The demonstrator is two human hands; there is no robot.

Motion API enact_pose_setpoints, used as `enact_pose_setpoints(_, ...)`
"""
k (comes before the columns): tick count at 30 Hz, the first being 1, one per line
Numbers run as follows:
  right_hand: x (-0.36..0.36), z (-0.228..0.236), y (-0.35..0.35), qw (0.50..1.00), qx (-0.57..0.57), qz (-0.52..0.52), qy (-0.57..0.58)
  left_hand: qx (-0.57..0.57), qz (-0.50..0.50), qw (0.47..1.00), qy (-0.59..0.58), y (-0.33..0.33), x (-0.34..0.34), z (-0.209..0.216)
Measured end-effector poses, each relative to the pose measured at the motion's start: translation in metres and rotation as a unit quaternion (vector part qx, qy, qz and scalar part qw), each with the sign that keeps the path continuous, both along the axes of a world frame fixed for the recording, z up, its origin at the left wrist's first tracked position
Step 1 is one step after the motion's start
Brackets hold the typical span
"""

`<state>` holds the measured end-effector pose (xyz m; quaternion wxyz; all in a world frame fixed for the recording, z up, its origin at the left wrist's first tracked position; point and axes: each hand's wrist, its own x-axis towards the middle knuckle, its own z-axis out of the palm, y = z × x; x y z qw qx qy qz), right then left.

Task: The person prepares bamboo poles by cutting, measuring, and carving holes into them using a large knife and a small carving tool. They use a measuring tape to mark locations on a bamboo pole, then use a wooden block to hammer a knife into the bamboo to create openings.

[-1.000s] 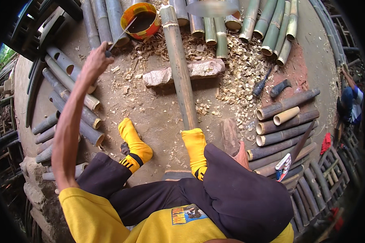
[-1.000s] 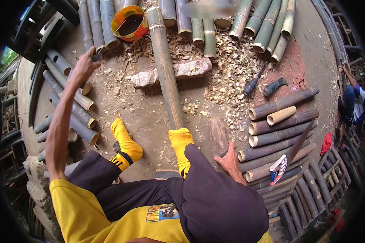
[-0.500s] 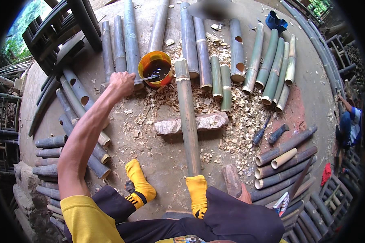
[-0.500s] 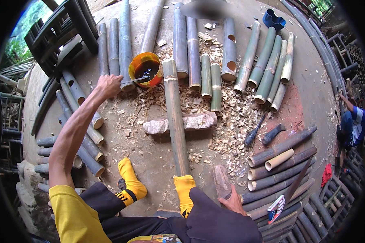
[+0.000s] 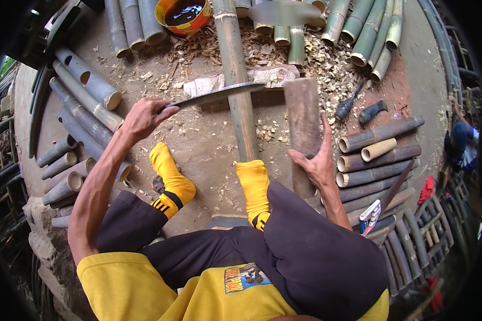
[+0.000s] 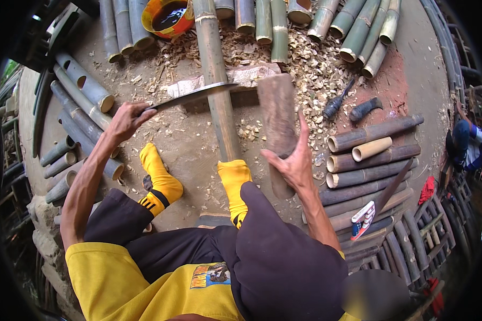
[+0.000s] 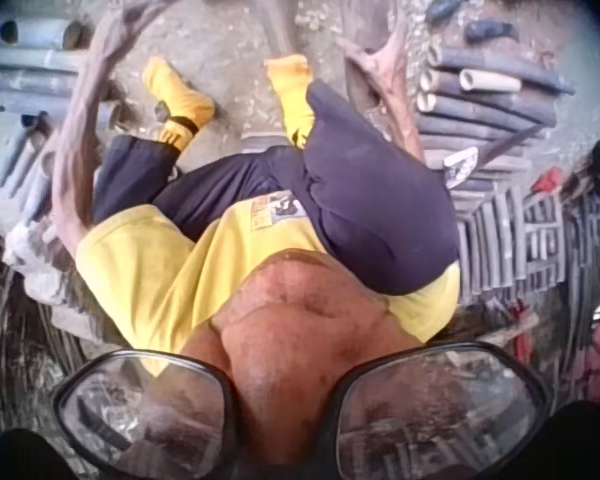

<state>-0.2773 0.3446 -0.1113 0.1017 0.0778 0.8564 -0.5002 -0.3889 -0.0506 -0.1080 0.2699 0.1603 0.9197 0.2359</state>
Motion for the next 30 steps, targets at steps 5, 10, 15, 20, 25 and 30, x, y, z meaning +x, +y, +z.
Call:
enact_pose_setpoints(5, -0.020, -0.005, -0.027, 0.998, -0.002, 0.059, -0.012, -0.020, -0.052, 0.998, 0.001, -0.001, -0.006, -0.014)
enact_pose_setpoints(10, -0.026, -0.008, -0.033, 0.996, 0.006, 0.063, -0.066, -0.053, -0.074, 0.996, -0.005, -0.006, -0.014, -0.019)
enact_pose_setpoints(15, -0.024, -0.016, -0.032, 0.996, 0.011, 0.086, -0.032, -0.038, -0.083, 0.996, 0.004, -0.012, -0.012, -0.032)
enact_pose_setpoints(20, -0.026, -0.017, -0.027, 0.993, 0.007, 0.105, -0.048, -0.046, -0.097, 0.994, 0.010, -0.013, -0.014, -0.032)
enact_pose_setpoints(25, -0.043, -0.001, -0.022, 0.986, 0.002, 0.122, -0.117, -0.090, -0.091, 0.992, 0.004, -0.018, -0.010, -0.048)
enact_pose_setpoints(30, -0.082, 0.070, -0.028, 0.970, -0.228, 0.039, 0.074, -0.124, -0.091, 0.988, 0.018, -0.018, -0.009, -0.038)
